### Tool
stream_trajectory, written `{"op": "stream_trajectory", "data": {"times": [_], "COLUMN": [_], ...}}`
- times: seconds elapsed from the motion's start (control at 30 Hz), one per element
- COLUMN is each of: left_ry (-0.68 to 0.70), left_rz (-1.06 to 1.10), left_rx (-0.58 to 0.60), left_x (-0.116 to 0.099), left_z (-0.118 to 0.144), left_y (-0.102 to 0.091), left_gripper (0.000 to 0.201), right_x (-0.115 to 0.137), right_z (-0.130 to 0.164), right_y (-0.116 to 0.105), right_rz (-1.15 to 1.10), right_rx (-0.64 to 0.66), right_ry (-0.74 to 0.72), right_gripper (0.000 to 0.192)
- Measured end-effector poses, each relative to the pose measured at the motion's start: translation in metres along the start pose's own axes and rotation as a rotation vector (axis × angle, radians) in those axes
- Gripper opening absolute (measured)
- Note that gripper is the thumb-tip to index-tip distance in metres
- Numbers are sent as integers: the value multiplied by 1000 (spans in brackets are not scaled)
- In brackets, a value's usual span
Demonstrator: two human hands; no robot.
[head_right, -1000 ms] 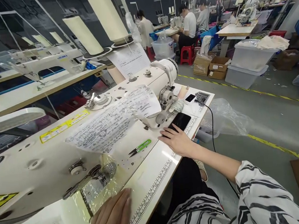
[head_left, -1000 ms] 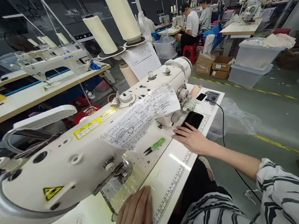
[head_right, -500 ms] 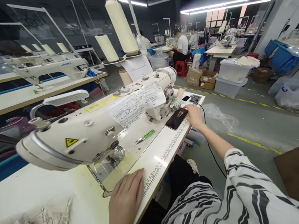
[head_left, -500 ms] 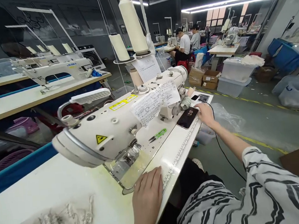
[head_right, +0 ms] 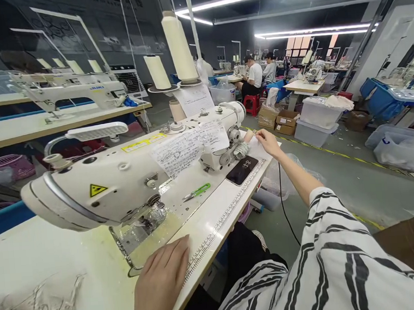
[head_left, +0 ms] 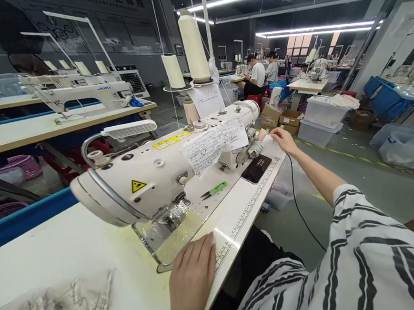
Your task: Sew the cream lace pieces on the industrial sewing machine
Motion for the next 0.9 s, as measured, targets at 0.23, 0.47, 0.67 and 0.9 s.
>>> {"op": "stream_trajectory", "data": {"times": [0.23, 0.47, 0.67, 0.9], "left_ry": [-30, -42, -40, -114], "left_rz": [41, 47, 63, 26], "left_rx": [30, 61, 81, 106], "left_x": [-1, -1, -1, -13], "left_z": [0, 0, -2, 3], "left_y": [2, 3, 0, 0], "left_gripper": [21, 23, 21, 16], "right_x": [42, 62, 72, 105], "right_z": [28, 70, 115, 182], "right_y": [11, 65, 69, 80], "right_rz": [-168, -187, -182, -349], "right_rx": [321, 397, 375, 417], "right_ry": [-223, -330, -430, -605], "right_gripper": [23, 20, 23, 22]}}
Point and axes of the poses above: each hand's wrist, its own z-axis away from the middle knuckle, its own y-axis out of the palm, x = y × z, the point moved 2 cm from there along -z, towards the middle knuckle, and after that the axes turned 9 degrees about -z, right-handed, at the moved point
